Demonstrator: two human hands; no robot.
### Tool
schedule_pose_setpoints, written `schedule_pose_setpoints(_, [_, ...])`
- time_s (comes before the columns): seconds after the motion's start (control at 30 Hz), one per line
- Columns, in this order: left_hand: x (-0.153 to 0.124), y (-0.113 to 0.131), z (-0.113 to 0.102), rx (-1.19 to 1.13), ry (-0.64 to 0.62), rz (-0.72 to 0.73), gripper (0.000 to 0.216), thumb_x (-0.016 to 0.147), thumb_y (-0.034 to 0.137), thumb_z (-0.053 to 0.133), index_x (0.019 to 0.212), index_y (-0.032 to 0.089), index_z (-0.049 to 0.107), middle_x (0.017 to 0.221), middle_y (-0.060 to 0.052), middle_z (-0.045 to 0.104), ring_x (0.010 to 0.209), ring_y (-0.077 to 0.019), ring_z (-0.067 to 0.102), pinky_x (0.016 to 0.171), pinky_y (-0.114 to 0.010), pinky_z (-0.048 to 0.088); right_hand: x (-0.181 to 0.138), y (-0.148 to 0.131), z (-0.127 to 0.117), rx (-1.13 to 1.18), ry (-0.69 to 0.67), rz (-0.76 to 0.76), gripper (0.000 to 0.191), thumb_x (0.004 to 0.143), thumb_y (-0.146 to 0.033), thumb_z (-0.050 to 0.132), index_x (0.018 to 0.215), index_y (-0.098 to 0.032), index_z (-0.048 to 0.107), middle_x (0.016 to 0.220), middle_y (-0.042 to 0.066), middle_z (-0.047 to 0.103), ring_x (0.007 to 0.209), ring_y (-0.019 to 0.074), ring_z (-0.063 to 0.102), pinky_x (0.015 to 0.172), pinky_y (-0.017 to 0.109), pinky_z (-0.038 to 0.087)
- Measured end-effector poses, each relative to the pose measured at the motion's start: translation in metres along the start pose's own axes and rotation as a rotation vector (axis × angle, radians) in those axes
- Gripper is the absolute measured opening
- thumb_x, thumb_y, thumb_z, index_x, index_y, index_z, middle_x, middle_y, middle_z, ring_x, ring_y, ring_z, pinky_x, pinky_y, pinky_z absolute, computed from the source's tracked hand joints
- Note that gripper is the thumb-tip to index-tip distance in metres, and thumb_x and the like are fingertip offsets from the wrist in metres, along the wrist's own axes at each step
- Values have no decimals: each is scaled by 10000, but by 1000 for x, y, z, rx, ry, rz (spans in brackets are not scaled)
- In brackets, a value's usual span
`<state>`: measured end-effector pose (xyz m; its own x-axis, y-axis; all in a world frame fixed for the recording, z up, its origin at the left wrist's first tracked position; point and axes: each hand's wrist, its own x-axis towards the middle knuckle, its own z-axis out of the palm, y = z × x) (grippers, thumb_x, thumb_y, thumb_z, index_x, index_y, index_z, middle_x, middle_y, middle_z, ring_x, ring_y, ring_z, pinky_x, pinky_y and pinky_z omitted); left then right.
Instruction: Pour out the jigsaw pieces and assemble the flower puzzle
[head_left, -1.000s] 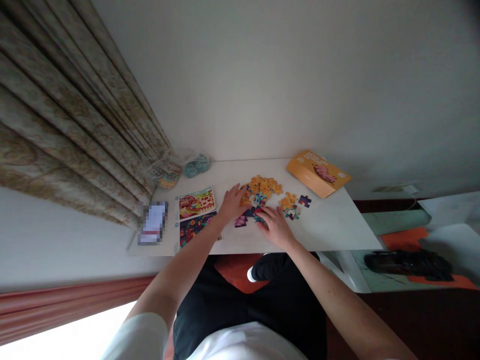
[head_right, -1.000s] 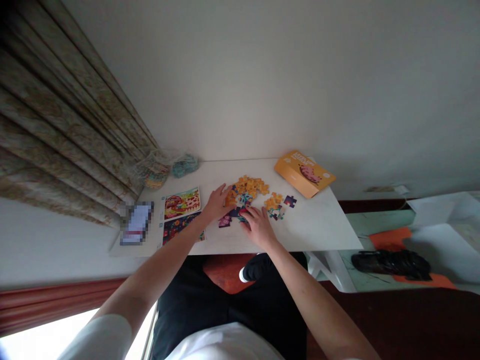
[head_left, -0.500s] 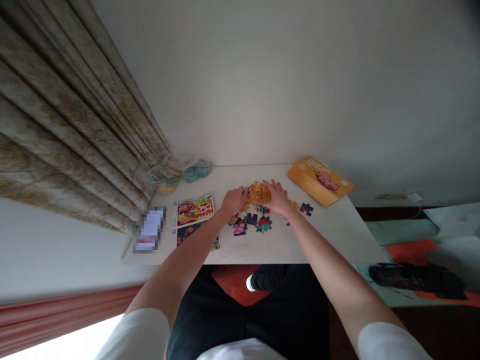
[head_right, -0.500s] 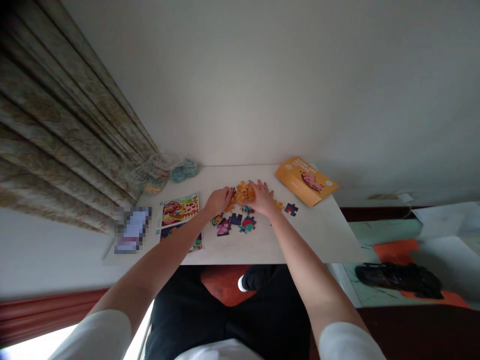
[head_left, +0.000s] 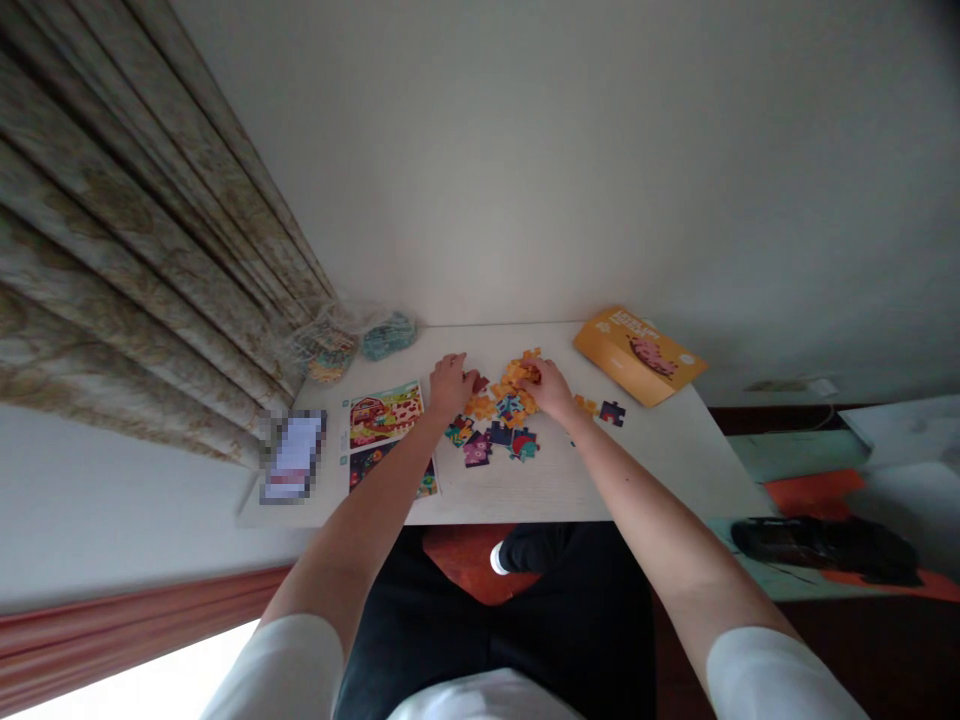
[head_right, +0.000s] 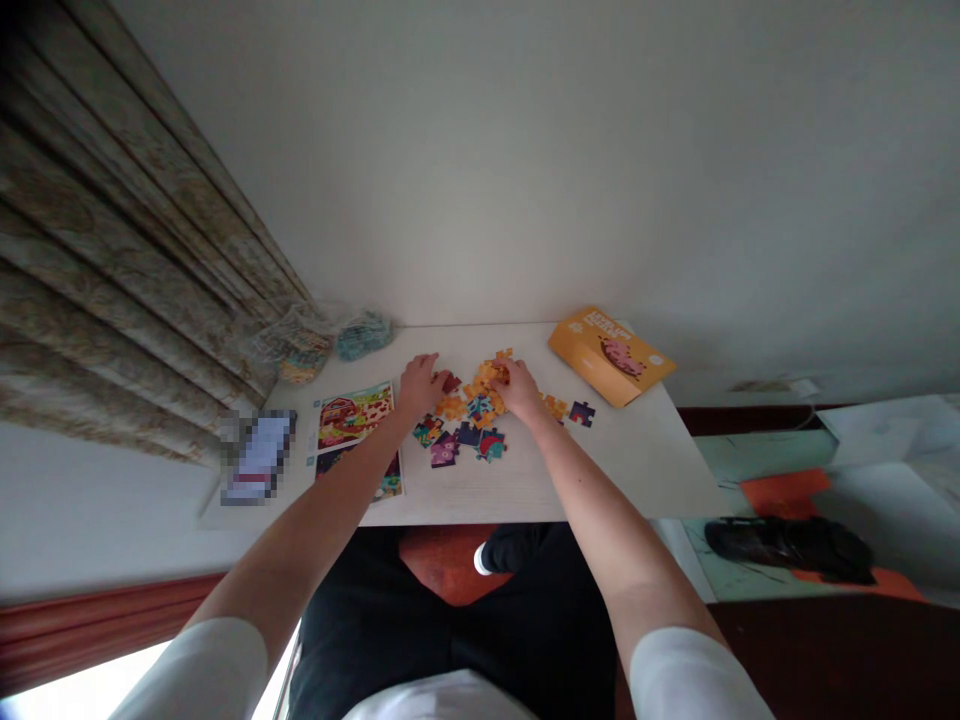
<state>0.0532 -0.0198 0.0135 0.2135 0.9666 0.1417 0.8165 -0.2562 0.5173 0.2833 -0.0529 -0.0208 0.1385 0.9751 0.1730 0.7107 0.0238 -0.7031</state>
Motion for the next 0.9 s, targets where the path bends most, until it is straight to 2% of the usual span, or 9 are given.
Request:
schedule_pose_setpoints(0.07, [-11,11,7,70,-2,195,459,983,347,608,1414,190,601,1457,-157,600,1356,-301,551,1165,-459,394,2,7,2,137,86,48,274,834,-299,693,1097,-230,721,1023,63,684,883,215,660,880,388,552])
schedule_pose_setpoints(0.13, [-22,24,15,118,-106,324,567,959,460,650,1459,208,560,1466,-147,596,1359,-310,551,1182,-469,380,3,10,2,262,140,88,242,823,-333,683,1031,-216,718,985,64,710,825,206,658,833,379,558])
schedule_pose_setpoints(0.27, [-35,46,28,202,-234,355,801,865,579,748,1506,169,498,1482,-186,565,1360,-363,541,1170,-489,388,4,12,-6,417,201,135,314,783,-457,702,956,-195,704,905,70,731,762,202,647,748,350,550])
schedule_pose_setpoints(0.43, [-34,48,29,151,-224,331,499,882,401,768,1302,156,656,1263,-159,661,1211,-329,624,1094,-454,454,4,11,-13,505,220,260,474,713,-586,735,963,-187,678,861,61,716,767,206,659,686,322,540])
schedule_pose_setpoints(0.53, [-32,41,31,-7,-211,314,427,883,267,754,1293,186,664,1279,-125,660,1203,-283,628,1074,-422,487,7,11,-11,527,213,343,523,722,-617,719,1003,-180,664,836,54,705,740,206,664,662,318,534])
schedule_pose_setpoints(0.6, [-30,37,34,-140,-212,274,358,899,191,712,1256,195,685,1263,-102,681,1156,-240,657,1043,-379,514,9,11,-11,462,248,342,505,763,-623,683,998,-177,661,860,69,712,756,209,667,682,324,534])
schedule_pose_setpoints(0.7, [-24,34,35,-282,-192,131,247,955,170,637,1187,177,721,1138,-85,747,1028,-204,707,977,-330,541,11,10,-15,271,263,241,421,846,-579,619,979,-183,670,905,91,729,805,220,669,769,349,536])
schedule_pose_setpoints(0.83, [-9,34,29,-289,-85,-91,373,1004,222,581,1371,181,634,1116,-83,767,1042,-213,713,972,-339,537,11,6,-29,-22,91,126,333,942,-442,543,1061,-173,699,973,123,744,869,247,678,846,382,525])
schedule_pose_setpoints(0.9, [-5,35,24,-216,-69,-71,428,998,204,566,1424,168,591,1257,-119,723,1162,-227,678,1040,-361,506,8,2,-38,-205,-17,112,339,975,-405,520,1138,-180,715,1064,154,743,964,285,684,886,422,517])
